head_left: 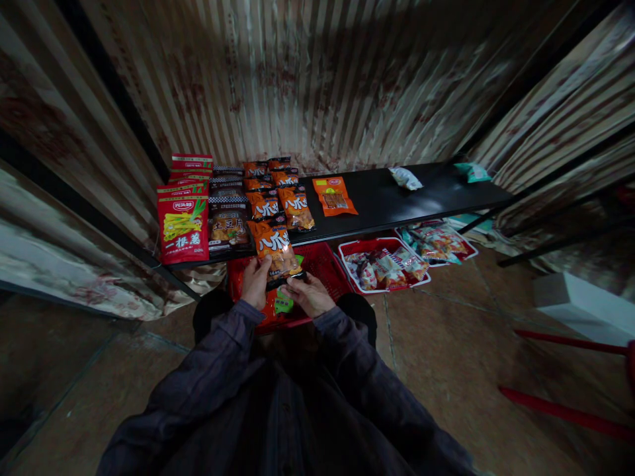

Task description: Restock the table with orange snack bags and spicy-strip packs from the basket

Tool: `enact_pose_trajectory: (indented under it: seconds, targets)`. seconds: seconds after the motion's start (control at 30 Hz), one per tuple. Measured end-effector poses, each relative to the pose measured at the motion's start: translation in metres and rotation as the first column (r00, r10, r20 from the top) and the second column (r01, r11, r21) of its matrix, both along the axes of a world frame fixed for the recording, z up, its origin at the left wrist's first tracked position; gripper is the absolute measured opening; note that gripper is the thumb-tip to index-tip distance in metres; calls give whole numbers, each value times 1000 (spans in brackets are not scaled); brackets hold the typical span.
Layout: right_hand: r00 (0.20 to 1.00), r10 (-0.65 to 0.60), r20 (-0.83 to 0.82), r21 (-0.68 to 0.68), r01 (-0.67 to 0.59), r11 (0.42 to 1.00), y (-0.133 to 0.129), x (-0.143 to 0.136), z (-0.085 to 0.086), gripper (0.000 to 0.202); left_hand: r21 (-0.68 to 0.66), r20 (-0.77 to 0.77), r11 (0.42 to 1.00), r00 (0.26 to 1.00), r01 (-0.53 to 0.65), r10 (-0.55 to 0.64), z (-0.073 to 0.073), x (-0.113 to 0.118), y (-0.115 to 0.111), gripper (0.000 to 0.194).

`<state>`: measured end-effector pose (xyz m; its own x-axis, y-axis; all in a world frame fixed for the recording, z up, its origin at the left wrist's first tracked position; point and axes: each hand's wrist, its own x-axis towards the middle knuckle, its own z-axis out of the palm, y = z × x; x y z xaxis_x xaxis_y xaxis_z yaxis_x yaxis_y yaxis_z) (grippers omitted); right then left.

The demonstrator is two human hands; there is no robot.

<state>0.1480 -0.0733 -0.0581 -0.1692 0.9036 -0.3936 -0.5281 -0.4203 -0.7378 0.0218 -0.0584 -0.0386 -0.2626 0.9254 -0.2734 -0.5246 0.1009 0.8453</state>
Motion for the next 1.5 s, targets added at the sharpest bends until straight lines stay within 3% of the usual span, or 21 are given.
enact_pose_trajectory:
  seconds: [0.37,0.73,0.93,1.07,1.17,1.23,1.37,1.5]
  targets:
    - [998,-56,-15,70,57,996,-1,-3,1,40,-36,64,999,998,13,-10,7,2,1,49]
    - [984,-175,-44,140,179,974,-3,-8,7,40,26,-36,996,996,86,-85,8,0,5,50]
    - [977,-213,-25,192,214,958,-6,-11,12,46,31,-187,996,978,-85,89,2,3,11,49]
    - [955,-268,127,280,224,934,-5,-12,10,46,117,-307,983,936,-143,173,5,5,14,42]
    - [890,-346,297,433,197,879,-5,-9,5,47,173,-344,980,927,-96,152,12,7,14,31]
    - [796,-425,430,563,131,816,-7,-7,3,44,188,-289,981,951,-55,109,19,8,12,25]
    - [528,-589,612,741,-120,661,-15,-1,5,45,150,-64,988,997,-27,37,30,9,7,26]
    - [341,-694,634,769,-374,519,-22,3,9,62,143,46,990,999,13,-20,37,6,6,34]
